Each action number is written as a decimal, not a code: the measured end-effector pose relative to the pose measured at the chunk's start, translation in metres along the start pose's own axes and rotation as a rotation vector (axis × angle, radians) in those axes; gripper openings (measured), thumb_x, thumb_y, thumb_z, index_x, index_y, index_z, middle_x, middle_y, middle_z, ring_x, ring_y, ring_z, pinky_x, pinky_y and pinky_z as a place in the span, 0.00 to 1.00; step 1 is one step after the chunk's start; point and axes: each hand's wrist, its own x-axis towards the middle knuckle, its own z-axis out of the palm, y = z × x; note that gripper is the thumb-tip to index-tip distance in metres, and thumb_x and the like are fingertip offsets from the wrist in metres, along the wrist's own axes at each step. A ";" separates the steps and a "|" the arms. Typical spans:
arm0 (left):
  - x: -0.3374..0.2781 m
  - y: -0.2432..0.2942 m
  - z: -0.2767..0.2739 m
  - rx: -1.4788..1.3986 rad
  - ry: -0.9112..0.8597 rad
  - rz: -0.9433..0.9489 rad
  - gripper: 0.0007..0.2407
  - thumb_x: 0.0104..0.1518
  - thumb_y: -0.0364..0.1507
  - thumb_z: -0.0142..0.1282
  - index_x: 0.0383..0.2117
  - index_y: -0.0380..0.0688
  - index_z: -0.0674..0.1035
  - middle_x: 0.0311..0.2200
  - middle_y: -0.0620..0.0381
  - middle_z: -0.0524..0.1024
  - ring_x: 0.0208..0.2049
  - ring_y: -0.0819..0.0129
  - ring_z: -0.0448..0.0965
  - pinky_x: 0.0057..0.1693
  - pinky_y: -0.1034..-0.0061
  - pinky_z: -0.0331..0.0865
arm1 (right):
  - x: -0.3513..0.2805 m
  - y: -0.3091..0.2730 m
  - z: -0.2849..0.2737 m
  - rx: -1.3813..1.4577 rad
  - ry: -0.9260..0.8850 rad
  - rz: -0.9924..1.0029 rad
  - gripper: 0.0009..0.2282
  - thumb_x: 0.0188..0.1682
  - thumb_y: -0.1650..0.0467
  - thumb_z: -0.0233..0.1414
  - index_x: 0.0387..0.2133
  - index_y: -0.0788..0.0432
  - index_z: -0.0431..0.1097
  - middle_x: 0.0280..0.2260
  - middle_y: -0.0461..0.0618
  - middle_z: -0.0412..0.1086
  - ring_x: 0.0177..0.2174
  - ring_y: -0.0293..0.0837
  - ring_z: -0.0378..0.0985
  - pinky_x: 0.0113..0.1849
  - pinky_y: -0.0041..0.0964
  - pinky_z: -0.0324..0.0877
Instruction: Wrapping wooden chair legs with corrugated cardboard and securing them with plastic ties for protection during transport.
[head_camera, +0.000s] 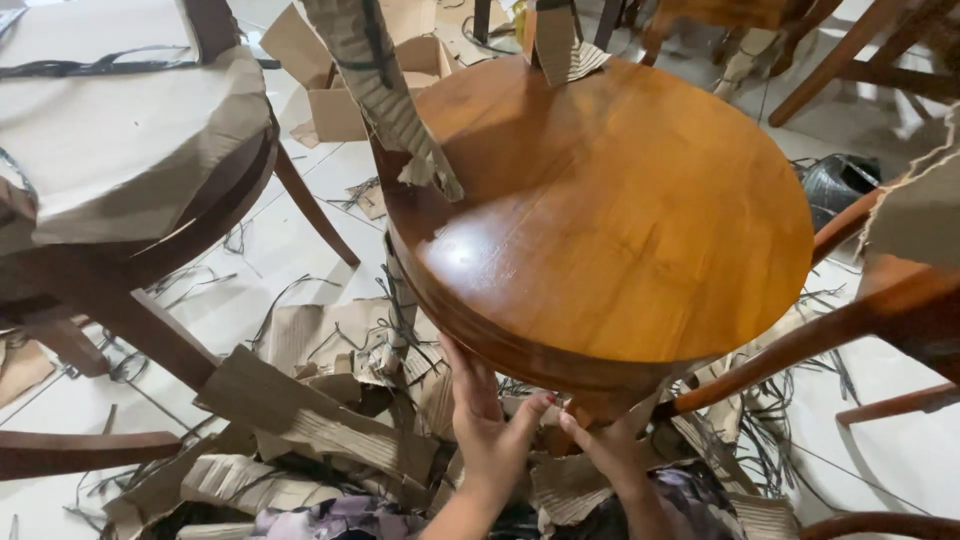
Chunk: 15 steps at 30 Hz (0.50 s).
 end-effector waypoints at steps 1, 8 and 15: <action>0.006 0.004 -0.005 -0.002 0.001 0.011 0.45 0.55 0.19 0.63 0.71 0.39 0.36 0.72 0.39 0.46 0.73 0.56 0.50 0.72 0.64 0.55 | -0.004 0.004 0.008 0.000 -0.001 -0.011 0.26 0.38 0.64 0.64 0.53 0.55 0.70 0.54 0.50 0.74 0.55 0.46 0.74 0.57 0.38 0.67; 0.034 0.032 -0.037 0.171 -0.117 0.045 0.42 0.57 0.22 0.62 0.70 0.36 0.39 0.70 0.35 0.51 0.72 0.49 0.53 0.74 0.59 0.55 | -0.027 -0.017 0.045 -0.080 0.191 0.174 0.12 0.33 0.66 0.68 0.30 0.60 0.83 0.30 0.49 0.83 0.34 0.41 0.84 0.38 0.37 0.74; 0.071 0.038 -0.067 0.203 -0.180 -0.062 0.43 0.57 0.28 0.60 0.68 0.30 0.37 0.72 0.35 0.37 0.73 0.52 0.44 0.75 0.65 0.46 | -0.034 -0.043 0.088 0.056 0.190 0.143 0.15 0.36 0.69 0.67 0.36 0.62 0.80 0.39 0.54 0.82 0.44 0.46 0.84 0.48 0.39 0.75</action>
